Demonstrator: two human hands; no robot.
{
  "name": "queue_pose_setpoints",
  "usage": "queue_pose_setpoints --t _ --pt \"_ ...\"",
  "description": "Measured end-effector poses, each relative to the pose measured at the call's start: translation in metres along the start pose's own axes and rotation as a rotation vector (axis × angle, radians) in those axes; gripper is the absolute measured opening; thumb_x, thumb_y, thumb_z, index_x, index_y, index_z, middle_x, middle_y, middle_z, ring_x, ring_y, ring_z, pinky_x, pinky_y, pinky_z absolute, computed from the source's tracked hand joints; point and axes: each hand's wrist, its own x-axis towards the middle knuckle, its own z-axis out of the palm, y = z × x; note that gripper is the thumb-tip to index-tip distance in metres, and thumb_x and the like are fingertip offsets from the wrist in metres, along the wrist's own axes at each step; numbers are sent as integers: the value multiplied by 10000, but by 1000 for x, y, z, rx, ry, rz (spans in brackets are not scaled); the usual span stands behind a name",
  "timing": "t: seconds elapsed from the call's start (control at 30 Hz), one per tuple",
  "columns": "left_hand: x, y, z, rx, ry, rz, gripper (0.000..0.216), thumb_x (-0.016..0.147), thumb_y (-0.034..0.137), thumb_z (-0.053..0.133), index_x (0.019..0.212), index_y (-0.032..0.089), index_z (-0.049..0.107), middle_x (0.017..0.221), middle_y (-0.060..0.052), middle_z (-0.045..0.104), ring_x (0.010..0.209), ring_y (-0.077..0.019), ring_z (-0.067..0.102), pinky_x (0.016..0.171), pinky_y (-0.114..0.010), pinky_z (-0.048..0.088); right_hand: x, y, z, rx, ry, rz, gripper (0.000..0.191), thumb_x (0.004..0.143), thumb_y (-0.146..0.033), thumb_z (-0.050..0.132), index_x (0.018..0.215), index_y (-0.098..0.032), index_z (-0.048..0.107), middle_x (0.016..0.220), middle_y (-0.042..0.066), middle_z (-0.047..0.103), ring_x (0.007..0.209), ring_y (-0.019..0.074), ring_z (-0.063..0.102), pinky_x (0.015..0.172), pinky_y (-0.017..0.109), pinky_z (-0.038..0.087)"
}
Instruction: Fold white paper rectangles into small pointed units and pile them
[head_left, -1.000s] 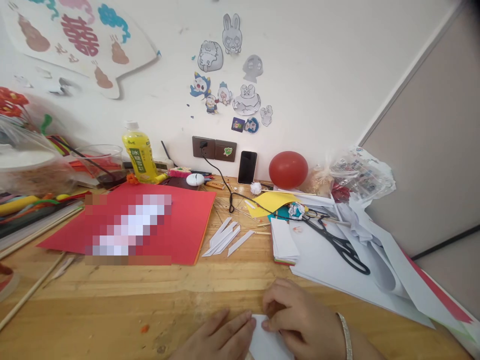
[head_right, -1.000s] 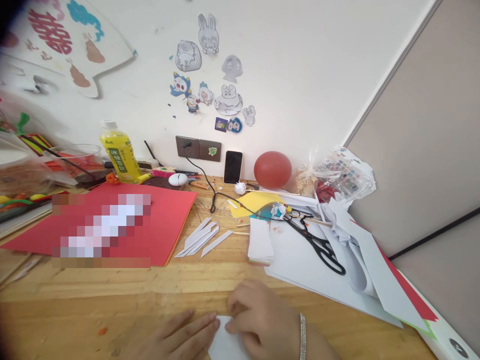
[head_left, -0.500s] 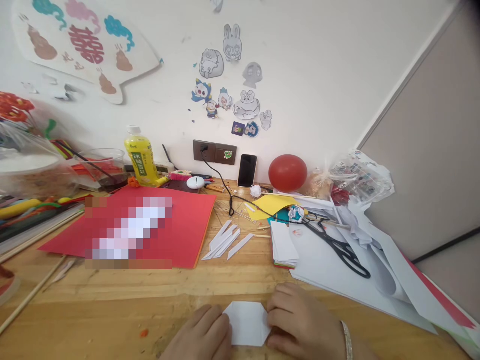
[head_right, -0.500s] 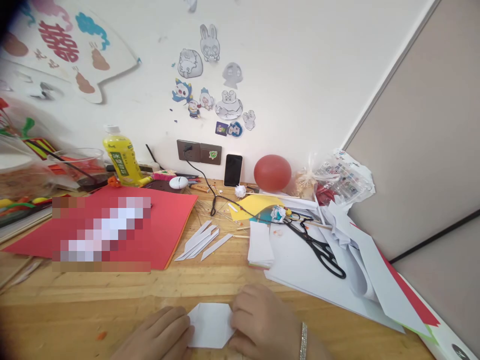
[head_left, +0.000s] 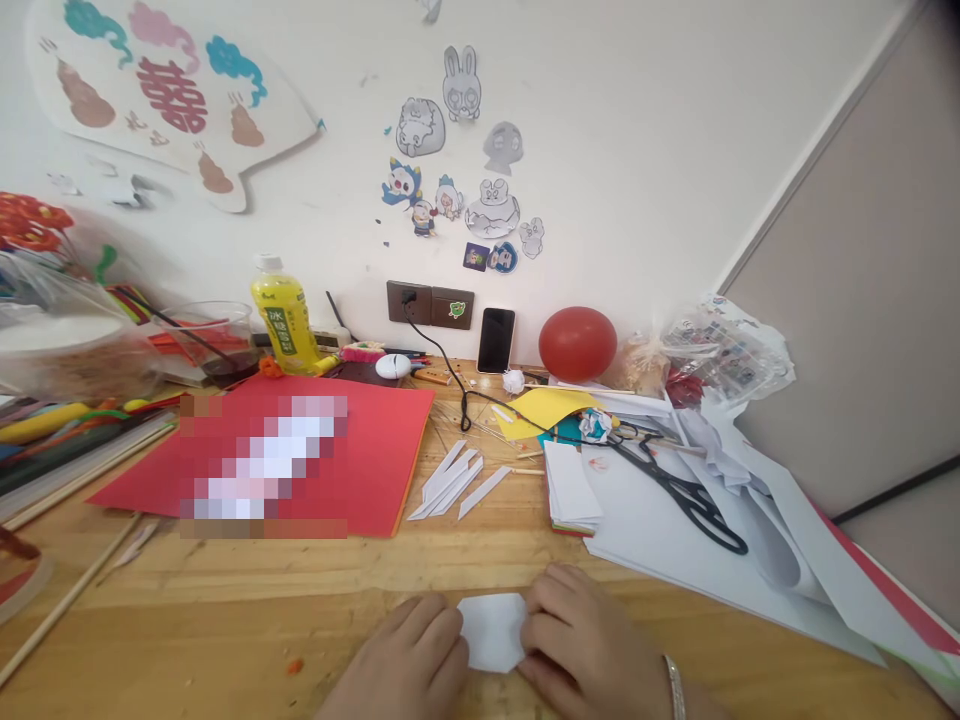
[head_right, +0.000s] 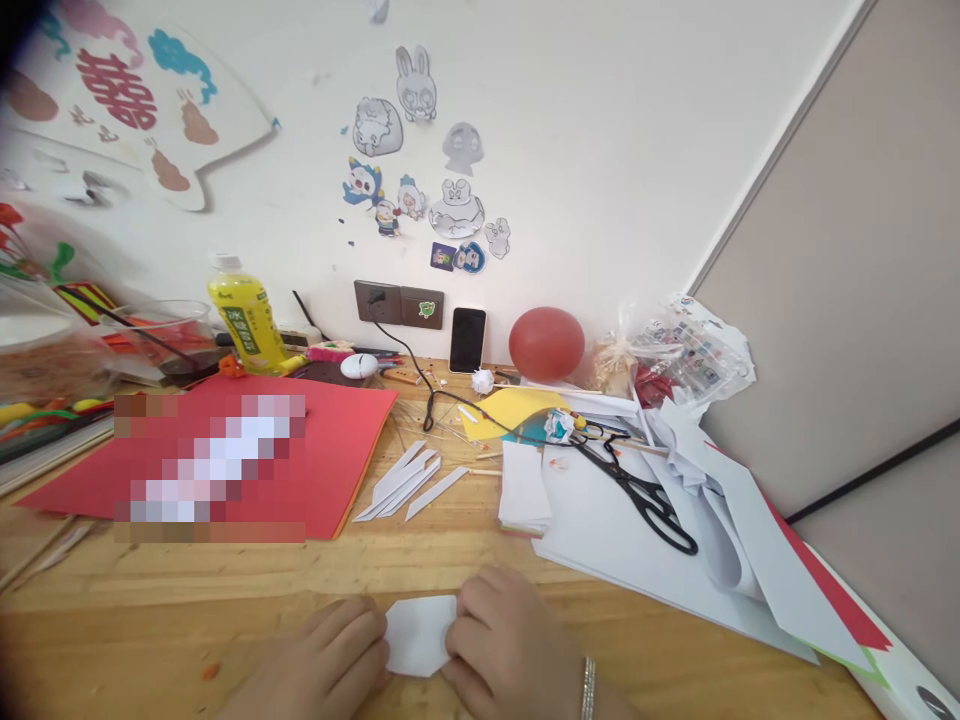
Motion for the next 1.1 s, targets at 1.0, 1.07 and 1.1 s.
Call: queue_pose_setpoints --t 1.0,1.07,1.1 --pt "16 2 10 354 21 -187 165 753 61 504 657 189 542 688 -40 551 648 -241 530 599 -353 429 5 -9 11 54 59 270 117 803 -75 506 757 -182 500 781 21 519 731 181 460 665 311 339" --pt "16 1 9 345 2 -195 156 749 65 514 659 190 544 694 -38 557 647 -239 537 597 -353 433 5 -10 12 -28 85 170 129 853 -76 504 800 -189 536 778 17 518 721 175 452 654 301 330" --pt "16 1 9 340 -9 -200 152 744 65 518 664 191 544 699 -35 559 649 -236 539 600 -351 435 5 -11 12 -83 99 104 139 886 -91 507 812 -198 558 762 12 513 710 173 445 644 298 319"
